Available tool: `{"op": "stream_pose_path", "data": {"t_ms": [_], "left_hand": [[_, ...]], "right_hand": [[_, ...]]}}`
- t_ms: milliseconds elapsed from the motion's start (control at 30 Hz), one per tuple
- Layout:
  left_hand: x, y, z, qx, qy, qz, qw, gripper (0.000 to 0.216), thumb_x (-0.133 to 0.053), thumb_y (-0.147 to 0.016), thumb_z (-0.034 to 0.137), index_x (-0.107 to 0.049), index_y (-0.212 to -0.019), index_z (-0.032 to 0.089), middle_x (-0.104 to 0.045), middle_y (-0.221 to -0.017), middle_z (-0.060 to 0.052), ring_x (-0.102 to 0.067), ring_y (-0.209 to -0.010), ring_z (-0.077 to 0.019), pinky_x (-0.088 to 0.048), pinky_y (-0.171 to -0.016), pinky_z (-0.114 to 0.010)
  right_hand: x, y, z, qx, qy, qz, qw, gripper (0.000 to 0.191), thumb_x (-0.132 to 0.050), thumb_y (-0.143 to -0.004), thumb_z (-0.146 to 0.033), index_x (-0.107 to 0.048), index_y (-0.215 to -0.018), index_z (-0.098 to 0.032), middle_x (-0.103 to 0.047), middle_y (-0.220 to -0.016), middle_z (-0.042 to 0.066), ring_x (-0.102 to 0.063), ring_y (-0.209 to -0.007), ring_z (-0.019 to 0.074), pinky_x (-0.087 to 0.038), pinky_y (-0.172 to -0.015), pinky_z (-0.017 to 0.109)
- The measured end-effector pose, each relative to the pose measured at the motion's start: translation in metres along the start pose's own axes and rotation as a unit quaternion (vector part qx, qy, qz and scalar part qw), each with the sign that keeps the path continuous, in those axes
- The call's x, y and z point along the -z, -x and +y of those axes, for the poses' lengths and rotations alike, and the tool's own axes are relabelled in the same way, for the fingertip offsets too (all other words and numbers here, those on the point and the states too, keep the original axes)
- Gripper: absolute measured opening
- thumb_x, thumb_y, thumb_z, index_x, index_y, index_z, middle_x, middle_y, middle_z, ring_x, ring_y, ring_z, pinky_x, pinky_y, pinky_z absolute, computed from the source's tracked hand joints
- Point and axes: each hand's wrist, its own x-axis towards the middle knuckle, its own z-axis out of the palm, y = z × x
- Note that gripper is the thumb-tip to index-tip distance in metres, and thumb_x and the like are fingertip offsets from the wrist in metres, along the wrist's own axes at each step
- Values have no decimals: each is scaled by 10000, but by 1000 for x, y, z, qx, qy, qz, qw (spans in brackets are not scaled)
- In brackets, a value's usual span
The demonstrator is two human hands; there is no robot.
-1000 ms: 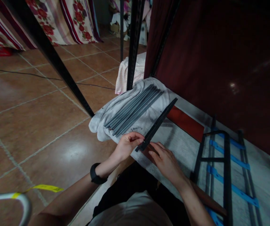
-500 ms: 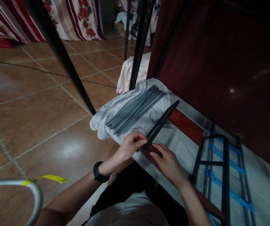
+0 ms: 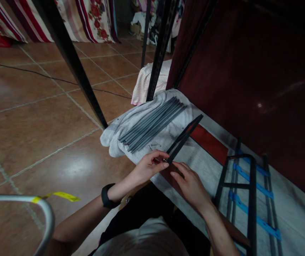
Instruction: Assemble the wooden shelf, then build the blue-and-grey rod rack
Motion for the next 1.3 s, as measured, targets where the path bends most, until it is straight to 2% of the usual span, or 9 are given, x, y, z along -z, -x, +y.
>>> {"op": "stream_pose_path", "data": {"t_ms": [133,233,333,500,633,833,1033,1200,1300], "left_hand": [[-1,10,6,-35,-121,15,992,366,-835,-819,358,-764,-1143,204,-745,-1019,-62,-690,-855,-185,-557,-782,-298],[-3,17,9,-63,-219,16,974,321,-737,-919,312,-745,-1224,215,-774,-1080,-74,-734,-957,-213,-585,-870,-327],[-6,21,9,-107,-303,10,947,341,-598,-1006,271,-698,-1326,204,-769,-1229,-106,-739,-1110,-239,-589,-980,-370],[-6,22,7,-147,-357,-3,922,418,-511,-1044,257,-622,-1441,194,-752,-1312,-120,-752,-1129,-235,-614,-967,-361],[-5,24,5,-127,-312,1,941,440,-518,-1039,270,-617,-1461,192,-743,-1340,-117,-751,-1132,-235,-608,-971,-354],[-12,27,-9,-7,-130,80,988,456,-735,-916,373,-710,-1337,198,-786,-1235,-89,-757,-960,-217,-613,-870,-333],[-17,24,-11,34,-50,101,993,383,-781,-845,322,-769,-1202,182,-808,-987,-67,-742,-875,-203,-591,-819,-313],[-15,21,-11,50,-24,75,996,393,-794,-828,334,-779,-1195,196,-810,-937,-55,-742,-839,-202,-595,-796,-311],[-16,22,-13,50,2,87,995,370,-786,-831,323,-794,-1178,194,-813,-932,-55,-732,-807,-190,-596,-756,-295]], "right_hand": [[-1,0,0,-1,-11,-2,1000,349,-480,-1043,-258,-654,-1346,-254,-729,-1287,67,-705,-1174,216,-546,-1054,400],[-2,0,-1,-5,-11,13,1000,333,-510,-1033,-265,-668,-1325,-246,-733,-1278,74,-704,-1176,224,-553,-1040,408],[-5,0,-3,-15,-2,29,999,320,-529,-1020,-251,-681,-1301,-231,-746,-1241,76,-702,-1178,232,-554,-1037,414],[-10,0,-5,-10,13,49,999,323,-522,-1019,-232,-687,-1297,-234,-751,-1222,74,-714,-1145,224,-565,-1018,391],[-11,1,-4,0,19,53,998,323,-517,-1028,-238,-689,-1301,-235,-749,-1234,76,-712,-1156,224,-563,-1027,386],[-9,4,-2,2,16,38,999,340,-491,-1049,-262,-666,-1339,-225,-737,-1284,80,-706,-1175,223,-548,-1052,393],[-5,4,0,4,24,20,999,346,-466,-1055,-269,-642,-1351,-238,-727,-1274,79,-704,-1182,215,-571,-1016,382],[1,5,-1,-4,29,4,1000,349,-484,-1039,-248,-630,-1354,-272,-717,-1257,66,-702,-1177,213,-584,-1006,382],[3,9,-1,-3,23,5,1000,357,-503,-1035,-254,-631,-1368,-272,-719,-1267,69,-693,-1196,215,-576,-1025,381]]}}
